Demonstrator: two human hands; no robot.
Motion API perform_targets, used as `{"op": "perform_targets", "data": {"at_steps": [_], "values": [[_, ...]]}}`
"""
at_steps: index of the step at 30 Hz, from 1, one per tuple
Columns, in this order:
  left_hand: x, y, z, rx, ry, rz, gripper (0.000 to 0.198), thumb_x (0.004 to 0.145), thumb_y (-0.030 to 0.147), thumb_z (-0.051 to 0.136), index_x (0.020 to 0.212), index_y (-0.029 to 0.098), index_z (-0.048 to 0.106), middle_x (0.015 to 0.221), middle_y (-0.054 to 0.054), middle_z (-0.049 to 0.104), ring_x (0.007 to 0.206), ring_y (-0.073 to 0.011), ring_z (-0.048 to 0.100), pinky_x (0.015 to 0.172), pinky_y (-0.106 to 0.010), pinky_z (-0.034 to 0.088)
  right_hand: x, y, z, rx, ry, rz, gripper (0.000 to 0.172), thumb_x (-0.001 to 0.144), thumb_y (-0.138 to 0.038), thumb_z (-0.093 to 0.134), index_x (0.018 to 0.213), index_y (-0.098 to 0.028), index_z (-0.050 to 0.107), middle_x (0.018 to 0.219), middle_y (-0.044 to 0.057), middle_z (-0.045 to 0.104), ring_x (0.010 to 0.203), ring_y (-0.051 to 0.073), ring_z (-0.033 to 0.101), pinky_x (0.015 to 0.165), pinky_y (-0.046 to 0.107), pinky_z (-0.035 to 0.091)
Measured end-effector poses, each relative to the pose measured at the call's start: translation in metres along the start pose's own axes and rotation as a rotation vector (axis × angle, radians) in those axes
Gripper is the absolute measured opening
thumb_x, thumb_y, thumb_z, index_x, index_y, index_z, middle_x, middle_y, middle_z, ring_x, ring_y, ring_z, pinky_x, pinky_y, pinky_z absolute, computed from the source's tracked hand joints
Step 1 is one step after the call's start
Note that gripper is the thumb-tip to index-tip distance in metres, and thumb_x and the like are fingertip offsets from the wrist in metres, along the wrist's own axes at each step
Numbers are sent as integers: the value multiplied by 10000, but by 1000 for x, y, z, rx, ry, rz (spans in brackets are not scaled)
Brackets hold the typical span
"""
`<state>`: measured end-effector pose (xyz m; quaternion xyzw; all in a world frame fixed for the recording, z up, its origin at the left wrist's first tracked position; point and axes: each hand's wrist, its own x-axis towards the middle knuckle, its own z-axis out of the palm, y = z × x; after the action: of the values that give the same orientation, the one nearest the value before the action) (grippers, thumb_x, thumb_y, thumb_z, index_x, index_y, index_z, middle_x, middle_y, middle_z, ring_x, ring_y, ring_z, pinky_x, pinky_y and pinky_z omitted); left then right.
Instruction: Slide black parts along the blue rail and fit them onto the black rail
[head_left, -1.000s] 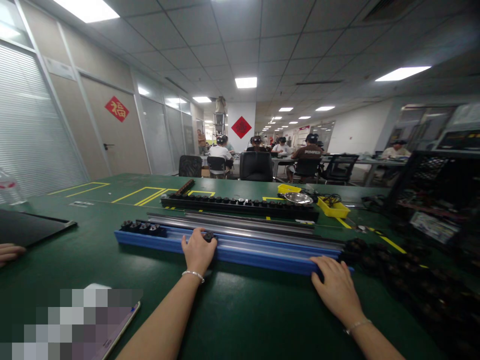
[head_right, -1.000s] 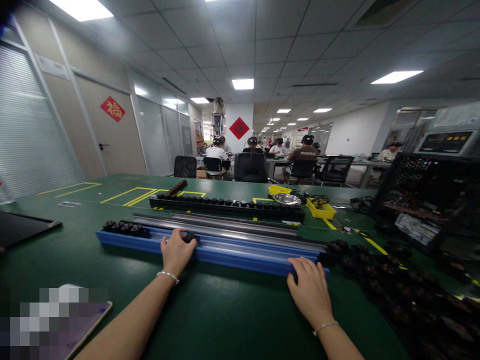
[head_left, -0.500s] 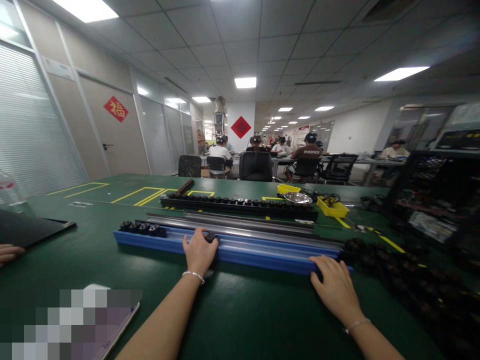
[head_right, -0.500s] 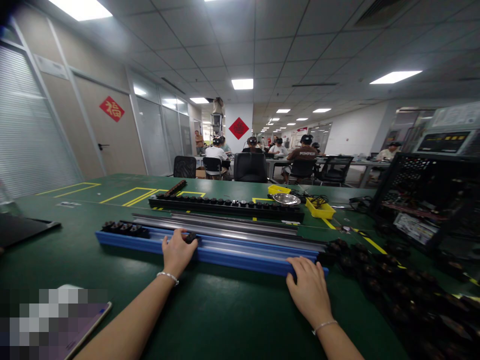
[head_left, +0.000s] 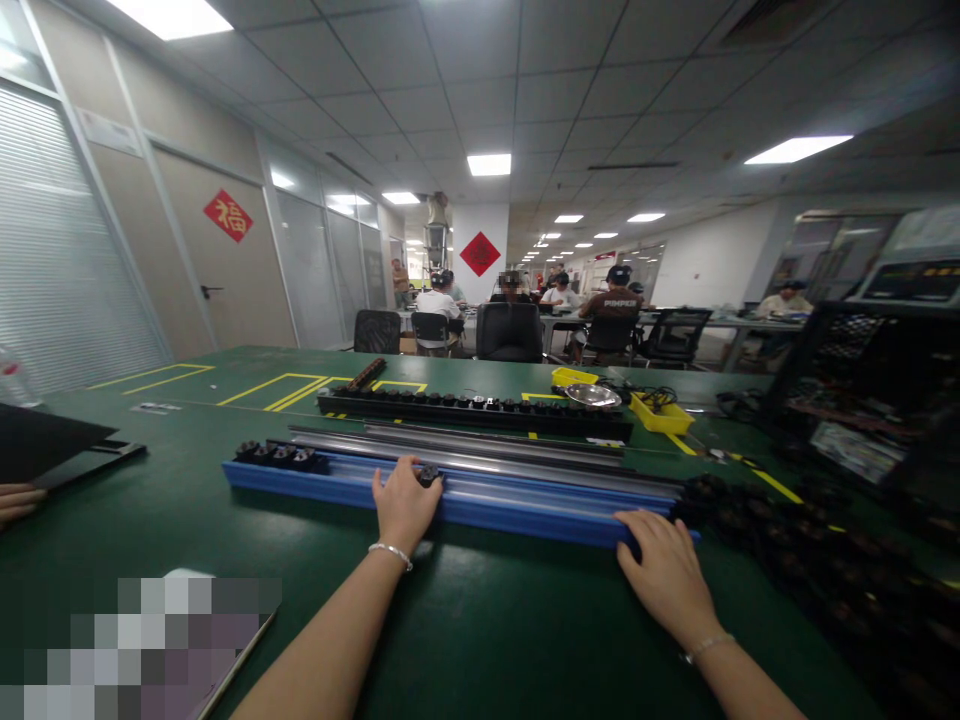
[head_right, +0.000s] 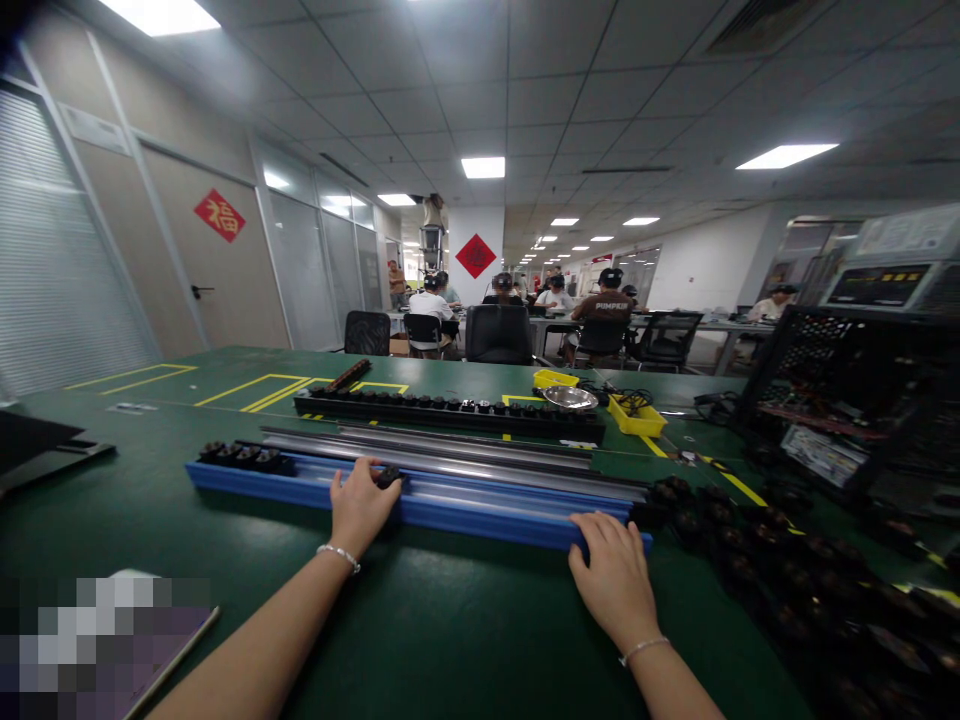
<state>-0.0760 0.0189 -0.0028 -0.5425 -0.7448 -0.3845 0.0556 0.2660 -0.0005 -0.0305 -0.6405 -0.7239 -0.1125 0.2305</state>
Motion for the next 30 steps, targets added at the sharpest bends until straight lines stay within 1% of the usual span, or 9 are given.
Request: {"op": "perform_targets", "data": {"at_steps": [7, 17, 24, 30], "values": [[0, -2, 3, -30, 5, 40, 301, 731, 379, 535, 979, 212, 499, 838, -29, 687, 898, -221, 632, 1060, -478, 181, 1, -1, -2, 4, -26, 16, 380, 798, -296, 394, 1105, -214, 604, 1158, 57, 611, 1166, 236, 476, 1071, 506, 215], [1, -3, 6, -53, 2, 60, 307, 723, 388, 560, 970, 211, 516, 794, -12, 679, 850, -208, 634, 1052, -457, 222, 1, -2, -2, 5, -17, 15, 373, 789, -279, 403, 1095, -216, 608, 1153, 56, 613, 1164, 233, 478, 1070, 504, 219], [1, -2, 5, -73, -16, 68, 302, 720, 397, 575, 953, 212, 520, 791, -10, 677, 848, -207, 632, 1045, -448, 241, 0, -1, -1, 0, 5, -4, 365, 785, -277, 412, 1083, -211, 612, 1136, 65, 619, 1142, 236, 493, 1058, 510, 239], [1, 0, 3, -78, -29, 51, 296, 712, 390, 603, 938, 214, 532, 795, -12, 674, 856, -201, 627, 1018, -412, 291, 1, -1, 0, -8, 12, -9, 362, 783, -274, 412, 1077, -210, 614, 1128, 67, 623, 1138, 239, 497, 1055, 510, 244]]}}
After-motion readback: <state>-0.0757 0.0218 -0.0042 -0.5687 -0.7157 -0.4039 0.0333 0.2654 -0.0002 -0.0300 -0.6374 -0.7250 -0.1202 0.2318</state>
